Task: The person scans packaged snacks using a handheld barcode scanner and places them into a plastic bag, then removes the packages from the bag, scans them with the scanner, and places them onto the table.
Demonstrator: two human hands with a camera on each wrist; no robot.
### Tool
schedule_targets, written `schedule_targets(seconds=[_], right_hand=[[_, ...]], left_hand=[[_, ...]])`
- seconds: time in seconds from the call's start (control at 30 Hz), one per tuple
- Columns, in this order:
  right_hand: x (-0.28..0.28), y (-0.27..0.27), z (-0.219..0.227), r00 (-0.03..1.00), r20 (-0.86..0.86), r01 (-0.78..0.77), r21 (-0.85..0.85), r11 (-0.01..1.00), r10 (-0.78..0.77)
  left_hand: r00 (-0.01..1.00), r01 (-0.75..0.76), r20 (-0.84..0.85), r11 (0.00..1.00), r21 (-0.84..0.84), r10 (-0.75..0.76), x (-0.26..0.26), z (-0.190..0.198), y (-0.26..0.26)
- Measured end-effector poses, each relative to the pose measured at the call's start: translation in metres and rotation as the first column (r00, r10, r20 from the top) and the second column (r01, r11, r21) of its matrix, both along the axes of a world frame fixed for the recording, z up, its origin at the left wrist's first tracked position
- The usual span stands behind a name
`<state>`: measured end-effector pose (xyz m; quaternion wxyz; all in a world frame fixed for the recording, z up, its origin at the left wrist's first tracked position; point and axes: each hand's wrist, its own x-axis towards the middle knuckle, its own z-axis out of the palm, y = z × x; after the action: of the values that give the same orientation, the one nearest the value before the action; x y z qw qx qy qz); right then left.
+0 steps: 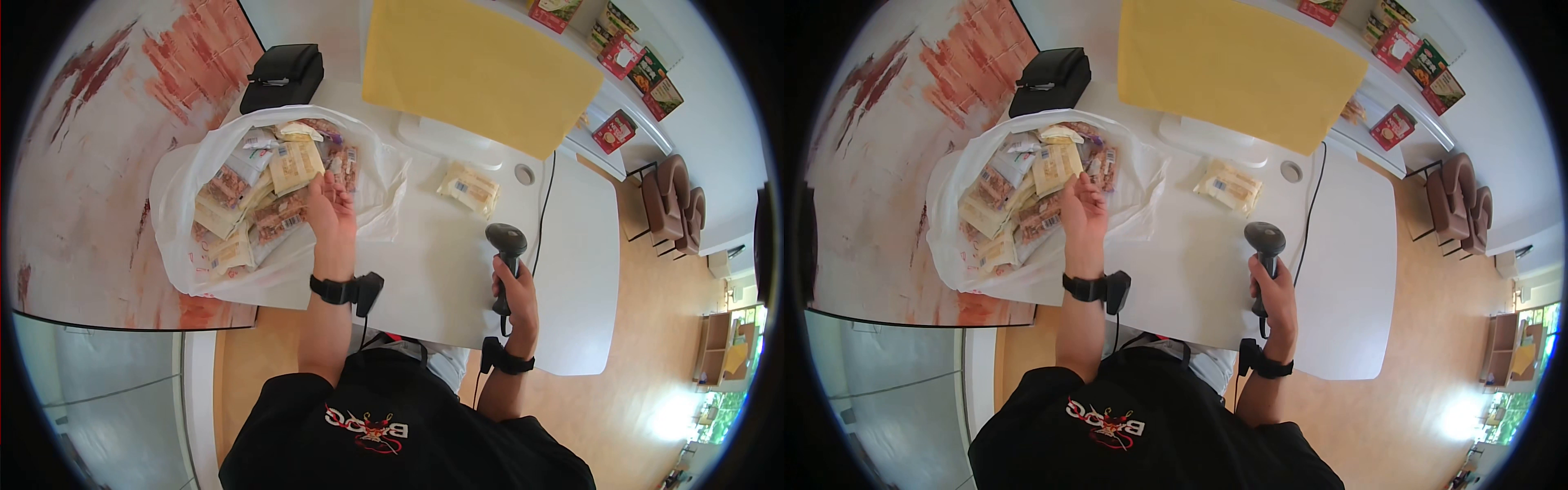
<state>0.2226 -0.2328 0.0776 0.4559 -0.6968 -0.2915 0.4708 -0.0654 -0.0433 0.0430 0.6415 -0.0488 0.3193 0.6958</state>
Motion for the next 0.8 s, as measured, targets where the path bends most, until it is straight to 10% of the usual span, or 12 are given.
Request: schedule_targets(seconds=[0.33,0.53,0.63,0.7,0.8], right_hand=[[0.000,-0.002,0.001,0.999,0.016,-0.041,0.014,0.999,0.041],[0.002,-0.001,0.000,0.999,0.019,-0.046,0.002,0.999,0.046],[0.001,-0.002,-0.001,0.999,0.017,-0.038,0.005,0.999,0.038],[0.001,-0.003,-0.001,0.999,0.016,-0.032,0.011,0.999,0.032],[0.001,-0.004,-0.002,1.000,0.021,-0.018,0.018,1.000,0.018]], left_hand=[[0.993,0.065,0.101,0.998,0.000,-0.065,-0.008,-0.029,0.031],[0.963,-0.158,-0.214,0.986,0.054,0.166,0.044,0.029,-0.022],[0.986,0.108,-0.152,0.958,0.266,-0.069,0.053,0.034,-0.031],[0.840,0.499,0.055,0.807,0.315,-0.540,0.053,0.019,-0.020],[0.727,0.669,-0.012,0.704,0.240,-0.686,0.066,-0.006,-0.005]])
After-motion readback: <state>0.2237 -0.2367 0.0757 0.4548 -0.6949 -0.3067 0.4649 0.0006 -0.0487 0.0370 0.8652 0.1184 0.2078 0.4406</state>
